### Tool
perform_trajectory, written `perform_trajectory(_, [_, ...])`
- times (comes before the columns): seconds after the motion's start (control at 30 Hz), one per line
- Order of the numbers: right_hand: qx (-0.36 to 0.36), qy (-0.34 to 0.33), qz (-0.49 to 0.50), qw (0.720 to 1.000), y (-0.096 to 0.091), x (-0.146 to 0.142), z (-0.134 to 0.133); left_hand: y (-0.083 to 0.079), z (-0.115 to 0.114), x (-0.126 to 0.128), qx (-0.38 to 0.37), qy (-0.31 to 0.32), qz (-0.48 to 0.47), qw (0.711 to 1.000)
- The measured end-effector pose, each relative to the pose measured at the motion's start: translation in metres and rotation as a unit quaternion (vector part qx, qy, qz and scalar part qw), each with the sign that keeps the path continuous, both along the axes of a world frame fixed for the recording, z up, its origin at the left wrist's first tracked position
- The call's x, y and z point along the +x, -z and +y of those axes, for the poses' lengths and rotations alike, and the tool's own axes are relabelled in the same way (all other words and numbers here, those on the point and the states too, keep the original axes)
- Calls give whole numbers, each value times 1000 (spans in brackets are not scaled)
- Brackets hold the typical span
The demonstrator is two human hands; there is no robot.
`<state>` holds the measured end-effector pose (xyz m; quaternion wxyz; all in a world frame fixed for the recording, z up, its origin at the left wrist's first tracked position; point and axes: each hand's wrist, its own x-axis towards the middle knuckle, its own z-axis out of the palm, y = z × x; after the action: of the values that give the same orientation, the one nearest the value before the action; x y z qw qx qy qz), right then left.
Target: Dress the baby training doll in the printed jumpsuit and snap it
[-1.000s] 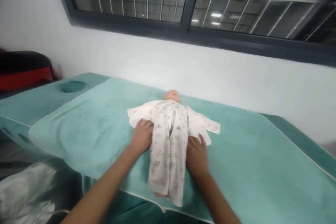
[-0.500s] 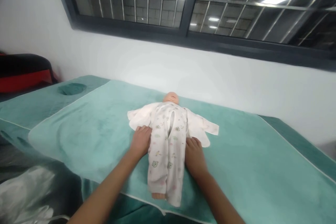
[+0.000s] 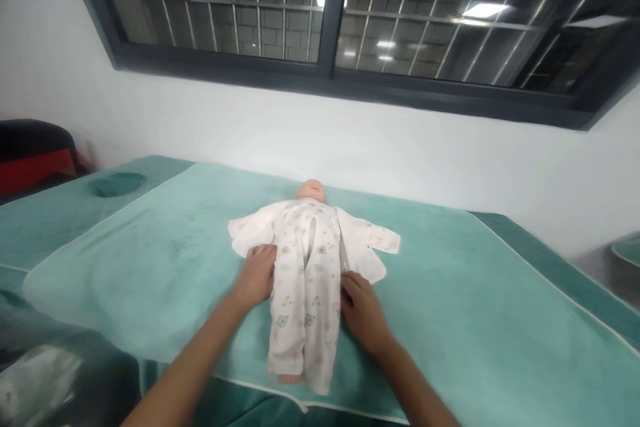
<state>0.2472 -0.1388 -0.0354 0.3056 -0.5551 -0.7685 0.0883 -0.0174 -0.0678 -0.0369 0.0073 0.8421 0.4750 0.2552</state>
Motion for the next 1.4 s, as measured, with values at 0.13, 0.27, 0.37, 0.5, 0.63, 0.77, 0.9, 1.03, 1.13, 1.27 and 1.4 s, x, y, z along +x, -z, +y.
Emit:
perform_trajectory(0.13, [50, 190, 67, 978, -2, 30, 24, 0, -1, 0, -30, -5, 7, 1000])
perform_trajectory(0.27, [-105, 301, 50, 946, -12, 52, 53, -2, -3, 0, -42, 8, 3, 999])
perform_trajectory(0.37, [-172, 274, 34, 946, -24, 54, 72, -4, -5, 0, -49, 11, -6, 999])
perform_trajectory(0.5, [-189, 235, 6, 953, -38, 54, 93, -1, -6, 0, -56, 11, -32, 998])
perform_trajectory(0.63, [-170, 276, -12, 946, -41, 58, 106, 4, -5, -2, -65, 7, -78, 995])
perform_trajectory(0.77, [-183, 294, 10, 938, -37, 62, 107, 7, -3, -8, -69, -13, -147, 987])
perform_trajectory(0.9, [-215, 232, 72, 946, -43, 58, 100, 8, 2, -15, -48, -100, -308, 945])
perform_trajectory(1.03, [-217, 160, 172, 947, -67, 39, 95, 10, 8, -18, 3, -188, -401, 897])
perform_trajectory(1.13, [-195, 129, 236, 943, -95, 11, 95, 11, 12, -17, 37, -195, -387, 901])
perform_trajectory(1.27, [-160, 34, 157, 974, -126, -36, 83, 13, 14, -16, 64, -233, -334, 911])
perform_trajectory(1.4, [-209, -68, 34, 975, -127, -63, 61, 13, 16, -13, 67, -265, -272, 923])
